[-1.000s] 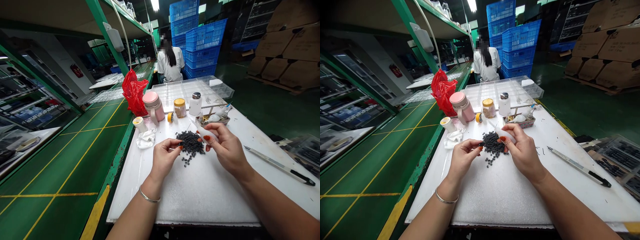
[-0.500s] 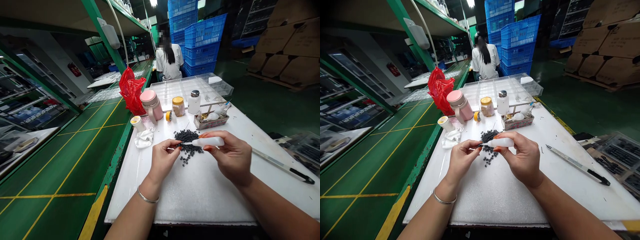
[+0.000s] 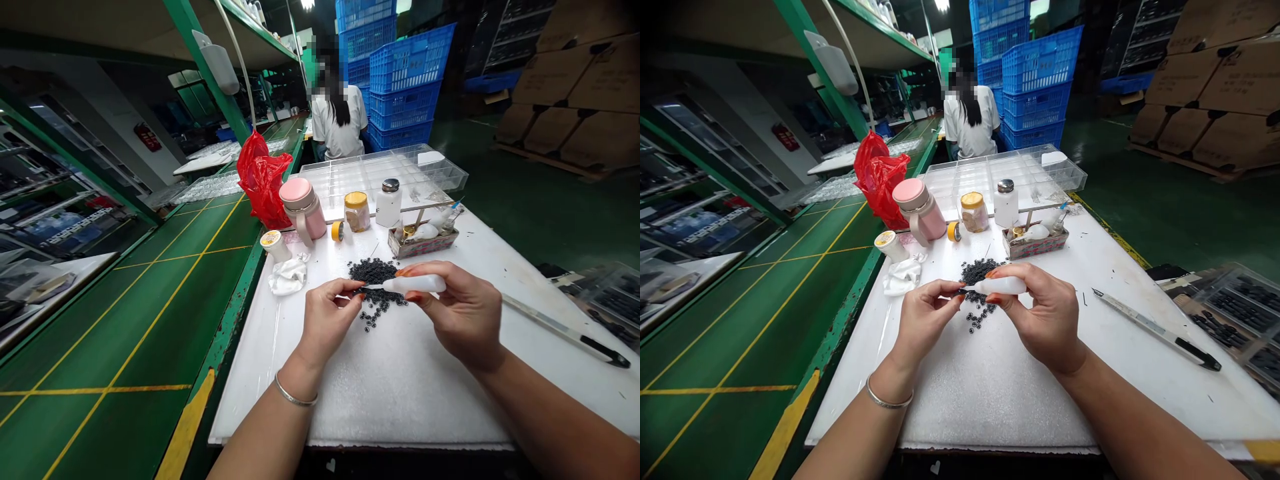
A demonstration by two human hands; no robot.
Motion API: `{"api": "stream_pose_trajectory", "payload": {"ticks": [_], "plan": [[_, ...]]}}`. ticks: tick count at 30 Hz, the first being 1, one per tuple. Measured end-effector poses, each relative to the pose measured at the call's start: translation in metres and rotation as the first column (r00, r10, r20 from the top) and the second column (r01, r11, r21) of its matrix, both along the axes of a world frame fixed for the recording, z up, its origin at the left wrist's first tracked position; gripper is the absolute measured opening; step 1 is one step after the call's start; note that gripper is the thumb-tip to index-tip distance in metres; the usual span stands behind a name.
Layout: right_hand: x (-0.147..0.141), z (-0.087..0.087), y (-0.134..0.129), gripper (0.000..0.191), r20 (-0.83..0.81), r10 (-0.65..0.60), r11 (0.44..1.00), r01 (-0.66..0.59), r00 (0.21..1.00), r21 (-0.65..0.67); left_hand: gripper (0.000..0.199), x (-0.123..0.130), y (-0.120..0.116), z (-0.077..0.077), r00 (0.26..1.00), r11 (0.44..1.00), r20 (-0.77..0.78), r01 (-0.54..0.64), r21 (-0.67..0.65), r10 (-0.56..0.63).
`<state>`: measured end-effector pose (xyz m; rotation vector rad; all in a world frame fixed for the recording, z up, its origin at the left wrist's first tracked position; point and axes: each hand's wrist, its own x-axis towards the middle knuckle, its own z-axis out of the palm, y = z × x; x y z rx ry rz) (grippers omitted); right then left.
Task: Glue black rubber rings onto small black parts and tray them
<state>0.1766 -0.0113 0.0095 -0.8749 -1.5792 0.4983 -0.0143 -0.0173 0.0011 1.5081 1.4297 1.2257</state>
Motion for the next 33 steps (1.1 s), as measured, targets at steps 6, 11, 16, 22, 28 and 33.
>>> {"api": "stream_pose_trajectory", "payload": {"ticks": [6, 11, 16, 22, 28, 33], "plan": [[0.0002, -0.0005, 0.0008, 0.015, 0.009, -0.003, 1.000, 0.003, 1.000, 0.004, 0.016, -0.0001, -0.0003, -0.0002, 1.000, 1.000, -0.012, 0.006, 0.006, -0.005], [0.0010, -0.0002, 0.0000, 0.015, 0.024, -0.016, 1.000, 0.016, 1.000, 0.020, 0.016, -0.0005, -0.0004, -0.0019, 1.000, 1.000, -0.024, 0.008, 0.015, -0.008], [0.0022, 0.0009, -0.0002, 0.015, 0.042, -0.027, 0.999, 0.026, 0.999, 0.027, 0.017, -0.0014, 0.0001, -0.0023, 0.999, 1.000, -0.030, 0.013, 0.017, -0.013], [0.0020, -0.0008, 0.0004, 0.016, 0.046, -0.028, 0.999, 0.027, 0.999, 0.030, 0.017, -0.0006, 0.0001, -0.0006, 1.000, 1.000, -0.025, 0.006, 0.011, -0.006], [0.0008, -0.0021, 0.0014, 0.016, 0.043, -0.019, 0.999, 0.017, 0.999, 0.045, 0.017, -0.0023, 0.0001, -0.0016, 1.000, 1.000, -0.025, 0.008, 0.016, -0.007], [0.0008, -0.0013, 0.0015, 0.016, 0.052, 0.000, 0.998, -0.003, 0.999, 0.060, 0.017, -0.0026, 0.0003, -0.0019, 0.999, 1.000, -0.032, 0.008, 0.021, -0.008]]}}
